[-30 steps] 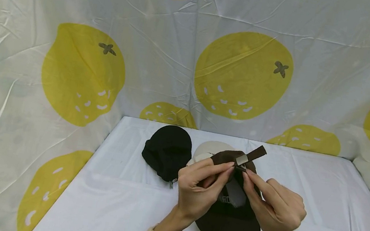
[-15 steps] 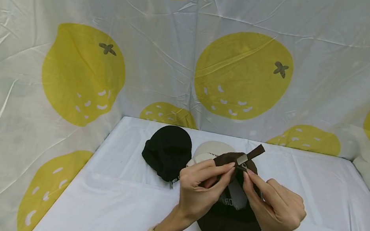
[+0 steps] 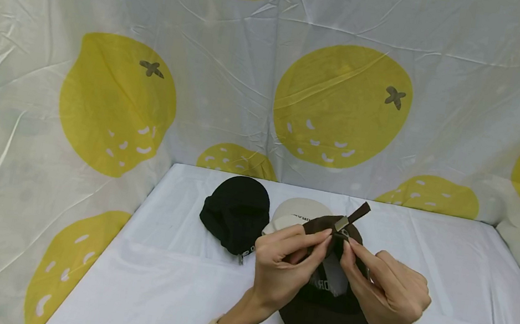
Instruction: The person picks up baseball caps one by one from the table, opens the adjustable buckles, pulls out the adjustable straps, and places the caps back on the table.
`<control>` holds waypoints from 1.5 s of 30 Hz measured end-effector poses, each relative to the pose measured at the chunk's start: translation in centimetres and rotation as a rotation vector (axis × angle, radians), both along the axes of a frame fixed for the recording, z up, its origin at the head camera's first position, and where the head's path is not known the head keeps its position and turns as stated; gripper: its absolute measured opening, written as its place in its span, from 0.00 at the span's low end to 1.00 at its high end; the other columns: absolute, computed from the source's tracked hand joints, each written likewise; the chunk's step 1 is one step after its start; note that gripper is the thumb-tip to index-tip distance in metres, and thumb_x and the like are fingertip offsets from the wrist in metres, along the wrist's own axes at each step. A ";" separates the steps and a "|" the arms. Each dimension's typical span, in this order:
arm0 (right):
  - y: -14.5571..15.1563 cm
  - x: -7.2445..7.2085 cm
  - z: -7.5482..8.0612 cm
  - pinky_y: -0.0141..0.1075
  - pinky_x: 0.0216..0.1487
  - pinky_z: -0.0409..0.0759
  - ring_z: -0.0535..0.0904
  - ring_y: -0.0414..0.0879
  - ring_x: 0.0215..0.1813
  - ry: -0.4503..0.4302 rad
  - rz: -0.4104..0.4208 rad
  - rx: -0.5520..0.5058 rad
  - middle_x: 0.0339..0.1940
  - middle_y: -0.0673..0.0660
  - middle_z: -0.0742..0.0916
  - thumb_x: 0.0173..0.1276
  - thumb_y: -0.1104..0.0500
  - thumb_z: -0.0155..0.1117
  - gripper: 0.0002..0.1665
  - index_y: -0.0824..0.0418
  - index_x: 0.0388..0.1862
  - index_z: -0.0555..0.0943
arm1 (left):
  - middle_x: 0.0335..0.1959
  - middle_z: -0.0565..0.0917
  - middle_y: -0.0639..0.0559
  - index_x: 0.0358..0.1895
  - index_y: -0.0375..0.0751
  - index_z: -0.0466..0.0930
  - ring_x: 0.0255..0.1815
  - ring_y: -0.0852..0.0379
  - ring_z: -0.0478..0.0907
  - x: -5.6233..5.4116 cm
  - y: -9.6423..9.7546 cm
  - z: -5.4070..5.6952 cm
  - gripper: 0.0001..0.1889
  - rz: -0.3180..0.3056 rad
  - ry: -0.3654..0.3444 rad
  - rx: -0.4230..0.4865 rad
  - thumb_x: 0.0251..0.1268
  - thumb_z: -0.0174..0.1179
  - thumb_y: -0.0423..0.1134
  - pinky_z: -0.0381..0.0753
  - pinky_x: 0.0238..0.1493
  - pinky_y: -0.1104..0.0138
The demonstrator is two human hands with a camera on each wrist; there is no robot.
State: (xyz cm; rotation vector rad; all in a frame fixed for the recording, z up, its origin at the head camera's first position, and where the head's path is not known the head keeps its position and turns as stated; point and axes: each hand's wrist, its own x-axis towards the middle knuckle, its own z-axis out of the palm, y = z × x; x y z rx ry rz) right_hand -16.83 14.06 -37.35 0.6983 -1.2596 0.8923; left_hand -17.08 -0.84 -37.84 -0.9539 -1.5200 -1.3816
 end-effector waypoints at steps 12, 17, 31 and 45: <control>0.2 0.0 -0.1 0.22 0.24 0.40 0.46 0.35 0.12 -0.004 -0.020 -0.006 0.04 0.50 0.63 0.66 0.58 0.75 0.21 0.75 0.21 0.88 | 0.13 0.68 0.55 0.39 0.24 0.90 0.15 0.68 0.58 0.0 0.1 0.0 0.08 -0.001 -0.024 -0.016 0.55 0.71 0.19 0.59 0.15 0.79; 0.2 0.0 0.0 0.23 0.25 0.40 0.45 0.35 0.13 -0.008 -0.014 -0.010 0.04 0.50 0.61 0.66 0.58 0.75 0.21 0.76 0.21 0.88 | 0.13 0.69 0.55 0.39 0.24 0.90 0.15 0.68 0.58 0.1 0.1 0.0 0.08 -0.004 -0.029 -0.017 0.55 0.71 0.19 0.59 0.16 0.78; 0.3 0.0 0.3 0.22 0.24 0.42 0.47 0.36 0.13 -0.007 0.011 -0.063 0.04 0.51 0.61 0.63 0.60 0.76 0.21 0.77 0.19 0.86 | 0.13 0.68 0.56 0.39 0.25 0.91 0.15 0.68 0.59 0.1 0.1 0.0 0.08 -0.004 -0.035 -0.038 0.54 0.72 0.19 0.60 0.16 0.78; 0.2 0.1 0.2 0.23 0.25 0.41 0.46 0.36 0.13 -0.010 -0.004 -0.082 0.04 0.51 0.59 0.63 0.60 0.76 0.21 0.77 0.19 0.86 | 0.12 0.68 0.56 0.38 0.25 0.90 0.14 0.68 0.59 0.1 0.1 0.0 0.07 -0.020 -0.026 -0.050 0.54 0.72 0.19 0.60 0.15 0.79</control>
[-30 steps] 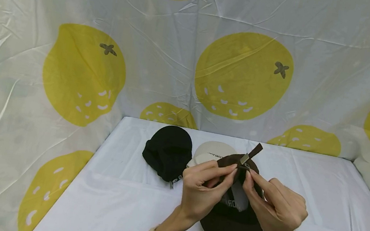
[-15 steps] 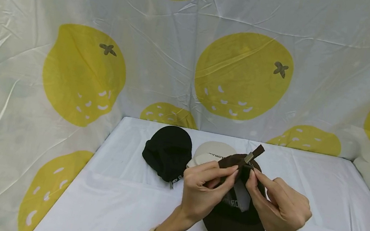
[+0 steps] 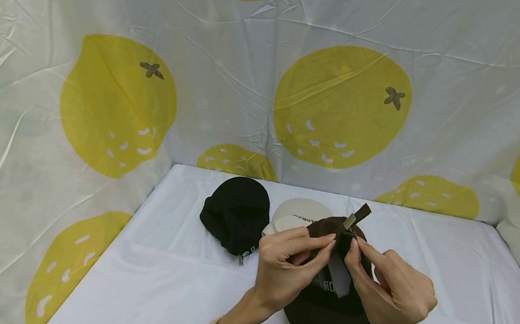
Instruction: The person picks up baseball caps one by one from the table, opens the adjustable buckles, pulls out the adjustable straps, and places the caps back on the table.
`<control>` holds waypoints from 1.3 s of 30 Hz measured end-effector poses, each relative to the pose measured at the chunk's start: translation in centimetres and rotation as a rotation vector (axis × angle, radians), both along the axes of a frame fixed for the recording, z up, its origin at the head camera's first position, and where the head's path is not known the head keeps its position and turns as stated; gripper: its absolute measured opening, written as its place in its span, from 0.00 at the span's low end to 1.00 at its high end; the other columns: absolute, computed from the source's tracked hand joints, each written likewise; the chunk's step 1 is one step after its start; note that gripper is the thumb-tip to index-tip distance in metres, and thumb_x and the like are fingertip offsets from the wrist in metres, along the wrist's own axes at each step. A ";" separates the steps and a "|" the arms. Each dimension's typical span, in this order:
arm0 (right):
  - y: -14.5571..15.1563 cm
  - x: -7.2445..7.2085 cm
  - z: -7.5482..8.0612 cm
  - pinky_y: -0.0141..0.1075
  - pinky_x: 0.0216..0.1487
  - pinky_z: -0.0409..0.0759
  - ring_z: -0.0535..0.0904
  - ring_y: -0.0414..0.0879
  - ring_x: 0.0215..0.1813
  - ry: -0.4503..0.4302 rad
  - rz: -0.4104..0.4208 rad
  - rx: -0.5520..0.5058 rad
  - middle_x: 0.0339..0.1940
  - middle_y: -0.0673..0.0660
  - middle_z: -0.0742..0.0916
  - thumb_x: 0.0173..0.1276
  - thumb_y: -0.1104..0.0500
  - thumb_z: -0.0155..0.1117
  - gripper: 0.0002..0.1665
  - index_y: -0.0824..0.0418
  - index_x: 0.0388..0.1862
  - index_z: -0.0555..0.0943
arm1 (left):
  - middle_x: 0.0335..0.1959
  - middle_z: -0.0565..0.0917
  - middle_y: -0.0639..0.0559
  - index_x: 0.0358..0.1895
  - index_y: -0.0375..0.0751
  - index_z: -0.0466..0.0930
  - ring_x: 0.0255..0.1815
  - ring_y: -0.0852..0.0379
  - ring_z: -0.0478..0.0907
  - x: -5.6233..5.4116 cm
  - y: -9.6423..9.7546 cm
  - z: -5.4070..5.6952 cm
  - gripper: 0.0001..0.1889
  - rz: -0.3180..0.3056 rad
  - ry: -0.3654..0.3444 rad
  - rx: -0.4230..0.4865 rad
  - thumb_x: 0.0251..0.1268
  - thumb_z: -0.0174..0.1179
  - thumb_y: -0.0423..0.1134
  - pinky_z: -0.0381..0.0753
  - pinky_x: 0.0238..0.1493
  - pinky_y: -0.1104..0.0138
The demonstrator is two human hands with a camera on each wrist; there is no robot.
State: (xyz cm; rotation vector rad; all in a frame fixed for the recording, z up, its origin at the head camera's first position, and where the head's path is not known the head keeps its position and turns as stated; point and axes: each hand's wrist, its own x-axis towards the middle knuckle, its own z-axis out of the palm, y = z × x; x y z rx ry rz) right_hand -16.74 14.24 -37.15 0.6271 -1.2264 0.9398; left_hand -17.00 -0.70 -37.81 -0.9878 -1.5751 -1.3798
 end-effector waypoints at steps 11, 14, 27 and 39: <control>-0.1 -0.1 -0.1 0.23 0.24 0.40 0.45 0.36 0.13 0.024 -0.039 -0.017 0.04 0.51 0.59 0.63 0.61 0.75 0.21 0.77 0.18 0.86 | 0.12 0.67 0.56 0.37 0.25 0.91 0.15 0.68 0.58 0.1 0.1 0.0 0.07 -0.010 -0.010 -0.011 0.54 0.72 0.19 0.59 0.16 0.78; -0.1 -0.1 -0.1 0.23 0.24 0.40 0.45 0.36 0.13 0.024 -0.042 -0.025 0.04 0.51 0.59 0.62 0.61 0.75 0.21 0.77 0.18 0.86 | 0.12 0.68 0.56 0.37 0.26 0.91 0.15 0.69 0.59 0.1 0.2 0.0 0.07 -0.009 -0.012 -0.018 0.54 0.72 0.19 0.59 0.16 0.79; 0.1 -0.2 0.2 0.23 0.25 0.39 0.45 0.35 0.13 0.004 -0.032 0.048 0.05 0.49 0.58 0.66 0.58 0.76 0.21 0.76 0.22 0.88 | 0.12 0.65 0.56 0.39 0.25 0.90 0.15 0.68 0.58 0.0 -0.2 0.2 0.06 0.022 -0.024 0.035 0.57 0.70 0.20 0.58 0.15 0.77; -0.2 -0.2 0.0 0.22 0.25 0.38 0.43 0.34 0.14 0.028 -0.008 0.063 0.05 0.48 0.57 0.66 0.60 0.75 0.18 0.75 0.23 0.89 | 0.13 0.62 0.55 0.38 0.26 0.90 0.14 0.67 0.57 0.0 -0.2 0.1 0.07 0.051 0.035 0.123 0.55 0.71 0.19 0.56 0.15 0.79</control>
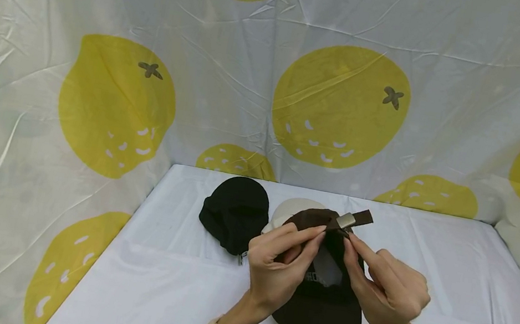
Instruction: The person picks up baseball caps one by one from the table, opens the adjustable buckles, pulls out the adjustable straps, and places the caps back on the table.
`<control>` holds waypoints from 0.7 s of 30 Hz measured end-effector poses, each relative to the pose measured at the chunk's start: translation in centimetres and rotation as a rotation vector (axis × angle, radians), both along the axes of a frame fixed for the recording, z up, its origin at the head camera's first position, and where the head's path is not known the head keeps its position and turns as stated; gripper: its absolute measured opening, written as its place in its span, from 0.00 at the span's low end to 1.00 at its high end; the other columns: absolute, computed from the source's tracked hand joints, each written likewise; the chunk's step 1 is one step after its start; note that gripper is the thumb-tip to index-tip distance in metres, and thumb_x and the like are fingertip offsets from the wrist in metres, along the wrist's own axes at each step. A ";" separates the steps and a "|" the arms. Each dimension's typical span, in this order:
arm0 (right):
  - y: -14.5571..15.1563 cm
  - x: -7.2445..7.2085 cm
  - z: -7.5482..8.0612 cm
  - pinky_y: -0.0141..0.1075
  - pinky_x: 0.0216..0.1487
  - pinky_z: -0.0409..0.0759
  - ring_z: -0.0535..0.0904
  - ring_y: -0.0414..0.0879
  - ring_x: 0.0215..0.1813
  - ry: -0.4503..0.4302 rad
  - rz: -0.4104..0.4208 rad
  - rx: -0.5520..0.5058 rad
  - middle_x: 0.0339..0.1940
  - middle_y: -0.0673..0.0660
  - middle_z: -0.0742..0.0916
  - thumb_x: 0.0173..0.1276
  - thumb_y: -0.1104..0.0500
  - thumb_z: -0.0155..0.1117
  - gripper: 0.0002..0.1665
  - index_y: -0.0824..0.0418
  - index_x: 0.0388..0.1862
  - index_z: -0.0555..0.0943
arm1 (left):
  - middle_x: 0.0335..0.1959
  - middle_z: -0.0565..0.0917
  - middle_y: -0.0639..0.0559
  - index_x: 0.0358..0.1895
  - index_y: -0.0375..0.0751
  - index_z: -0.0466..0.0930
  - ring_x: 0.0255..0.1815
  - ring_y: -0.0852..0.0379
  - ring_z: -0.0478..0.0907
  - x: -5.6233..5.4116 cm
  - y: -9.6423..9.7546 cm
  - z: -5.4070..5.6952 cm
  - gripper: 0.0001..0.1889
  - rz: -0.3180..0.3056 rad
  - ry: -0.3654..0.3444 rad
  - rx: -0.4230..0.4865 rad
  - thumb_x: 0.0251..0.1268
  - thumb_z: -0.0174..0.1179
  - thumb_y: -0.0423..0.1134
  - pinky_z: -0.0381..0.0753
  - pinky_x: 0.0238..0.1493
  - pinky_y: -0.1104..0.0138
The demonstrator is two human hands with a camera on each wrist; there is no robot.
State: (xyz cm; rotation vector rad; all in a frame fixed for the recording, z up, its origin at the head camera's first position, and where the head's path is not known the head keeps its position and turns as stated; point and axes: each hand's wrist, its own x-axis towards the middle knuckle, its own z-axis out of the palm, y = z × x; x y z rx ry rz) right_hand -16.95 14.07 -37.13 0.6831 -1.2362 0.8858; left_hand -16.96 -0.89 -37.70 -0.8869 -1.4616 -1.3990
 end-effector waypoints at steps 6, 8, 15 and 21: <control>-0.1 -0.1 -0.2 0.22 0.24 0.40 0.46 0.34 0.13 0.005 0.017 0.007 0.04 0.50 0.61 0.66 0.59 0.76 0.19 0.76 0.23 0.88 | 0.12 0.62 0.56 0.37 0.26 0.90 0.14 0.67 0.57 0.0 0.0 0.0 0.06 -0.006 0.014 0.007 0.55 0.71 0.19 0.57 0.15 0.79; -0.1 -0.1 -0.3 0.22 0.24 0.39 0.45 0.34 0.12 0.009 0.024 0.011 0.03 0.50 0.62 0.66 0.59 0.76 0.20 0.76 0.23 0.88 | 0.12 0.62 0.56 0.37 0.26 0.90 0.14 0.67 0.57 0.0 0.0 0.0 0.06 -0.003 0.017 0.007 0.55 0.71 0.19 0.56 0.15 0.79; 0.0 -0.1 -0.5 0.22 0.24 0.39 0.45 0.34 0.12 0.012 -0.001 0.006 0.03 0.50 0.63 0.67 0.59 0.76 0.21 0.76 0.22 0.88 | 0.12 0.62 0.56 0.36 0.26 0.90 0.14 0.68 0.57 0.1 0.2 0.0 0.06 0.005 0.000 0.001 0.54 0.71 0.19 0.57 0.15 0.79; -0.1 0.1 -0.4 0.22 0.25 0.39 0.44 0.34 0.12 -0.002 0.015 -0.034 0.03 0.50 0.61 0.65 0.59 0.77 0.19 0.76 0.23 0.89 | 0.11 0.64 0.56 0.37 0.25 0.90 0.14 0.68 0.58 0.1 0.3 -0.1 0.07 -0.007 -0.003 -0.019 0.54 0.71 0.19 0.58 0.15 0.79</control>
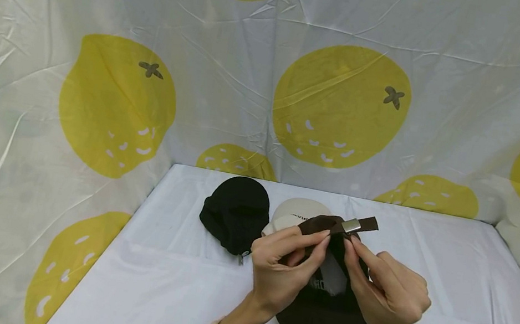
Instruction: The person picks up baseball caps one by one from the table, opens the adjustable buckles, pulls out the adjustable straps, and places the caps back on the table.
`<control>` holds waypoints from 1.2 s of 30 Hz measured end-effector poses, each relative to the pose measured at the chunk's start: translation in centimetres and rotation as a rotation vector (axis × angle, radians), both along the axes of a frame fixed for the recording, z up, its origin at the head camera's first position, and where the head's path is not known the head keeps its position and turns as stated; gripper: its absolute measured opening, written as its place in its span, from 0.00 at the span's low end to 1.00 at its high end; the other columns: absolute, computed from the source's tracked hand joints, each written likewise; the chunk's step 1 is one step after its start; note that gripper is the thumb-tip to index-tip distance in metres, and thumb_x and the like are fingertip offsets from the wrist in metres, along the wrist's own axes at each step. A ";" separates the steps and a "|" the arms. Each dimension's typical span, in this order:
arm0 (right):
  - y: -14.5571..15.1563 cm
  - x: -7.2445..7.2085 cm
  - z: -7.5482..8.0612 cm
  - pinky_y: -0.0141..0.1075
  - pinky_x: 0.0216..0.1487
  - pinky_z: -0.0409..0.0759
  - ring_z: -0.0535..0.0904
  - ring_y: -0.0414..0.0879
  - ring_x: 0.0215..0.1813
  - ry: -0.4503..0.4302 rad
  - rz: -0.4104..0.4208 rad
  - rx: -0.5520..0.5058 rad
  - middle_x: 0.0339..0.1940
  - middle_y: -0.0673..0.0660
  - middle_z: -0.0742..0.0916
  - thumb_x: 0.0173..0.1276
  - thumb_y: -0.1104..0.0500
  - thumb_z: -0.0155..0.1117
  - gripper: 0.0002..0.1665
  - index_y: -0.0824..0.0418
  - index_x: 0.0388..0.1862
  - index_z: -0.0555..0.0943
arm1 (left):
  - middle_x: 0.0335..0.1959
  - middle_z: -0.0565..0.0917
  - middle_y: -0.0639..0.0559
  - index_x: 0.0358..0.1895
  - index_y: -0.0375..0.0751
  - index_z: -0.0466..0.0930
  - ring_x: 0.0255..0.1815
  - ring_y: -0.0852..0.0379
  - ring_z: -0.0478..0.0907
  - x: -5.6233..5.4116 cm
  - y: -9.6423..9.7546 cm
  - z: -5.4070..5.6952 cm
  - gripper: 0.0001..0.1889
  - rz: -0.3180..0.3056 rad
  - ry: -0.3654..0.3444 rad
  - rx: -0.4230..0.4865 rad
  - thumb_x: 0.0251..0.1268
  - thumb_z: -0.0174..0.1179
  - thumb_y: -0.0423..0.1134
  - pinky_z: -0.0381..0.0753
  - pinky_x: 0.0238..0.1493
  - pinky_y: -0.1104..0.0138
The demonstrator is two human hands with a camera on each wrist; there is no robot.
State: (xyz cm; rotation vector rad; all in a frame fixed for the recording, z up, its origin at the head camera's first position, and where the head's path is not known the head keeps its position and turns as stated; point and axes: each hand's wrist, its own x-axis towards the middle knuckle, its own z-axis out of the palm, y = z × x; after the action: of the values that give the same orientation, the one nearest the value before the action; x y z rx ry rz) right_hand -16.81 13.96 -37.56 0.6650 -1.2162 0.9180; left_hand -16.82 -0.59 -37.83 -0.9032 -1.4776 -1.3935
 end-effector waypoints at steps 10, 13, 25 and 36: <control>0.0 0.1 0.0 0.22 0.24 0.41 0.46 0.36 0.12 -0.022 0.000 -0.037 0.02 0.54 0.65 0.64 0.60 0.78 0.20 0.78 0.22 0.88 | 0.11 0.65 0.56 0.36 0.24 0.90 0.13 0.69 0.57 -0.1 0.5 -0.3 0.08 0.013 0.057 -0.048 0.51 0.72 0.18 0.59 0.15 0.81; -0.1 0.0 0.0 0.23 0.23 0.41 0.46 0.36 0.12 -0.022 -0.016 -0.045 0.02 0.55 0.65 0.64 0.59 0.77 0.20 0.77 0.21 0.88 | 0.11 0.65 0.57 0.36 0.24 0.90 0.13 0.69 0.57 0.0 0.5 -0.3 0.08 0.027 0.068 -0.054 0.50 0.72 0.18 0.58 0.15 0.81; 0.3 -0.2 0.4 0.24 0.26 0.38 0.45 0.36 0.14 0.006 -0.054 -0.090 0.04 0.51 0.58 0.62 0.62 0.78 0.15 0.74 0.22 0.90 | 0.11 0.65 0.57 0.35 0.24 0.90 0.13 0.69 0.57 0.0 0.4 -0.1 0.08 0.040 0.067 -0.056 0.50 0.72 0.18 0.57 0.15 0.82; 0.6 -0.5 0.3 0.24 0.26 0.39 0.44 0.36 0.13 0.000 -0.086 -0.093 0.03 0.51 0.57 0.63 0.59 0.78 0.18 0.75 0.23 0.89 | 0.11 0.64 0.57 0.35 0.26 0.91 0.12 0.69 0.57 -0.2 -0.4 0.2 0.08 0.072 0.034 -0.039 0.50 0.71 0.18 0.56 0.15 0.81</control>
State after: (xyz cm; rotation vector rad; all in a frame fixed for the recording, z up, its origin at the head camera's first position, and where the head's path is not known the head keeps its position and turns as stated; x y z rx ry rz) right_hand -17.32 14.60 -37.22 0.5340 -1.1859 0.8971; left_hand -17.02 -0.98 -37.65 -0.8852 -1.5011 -1.2952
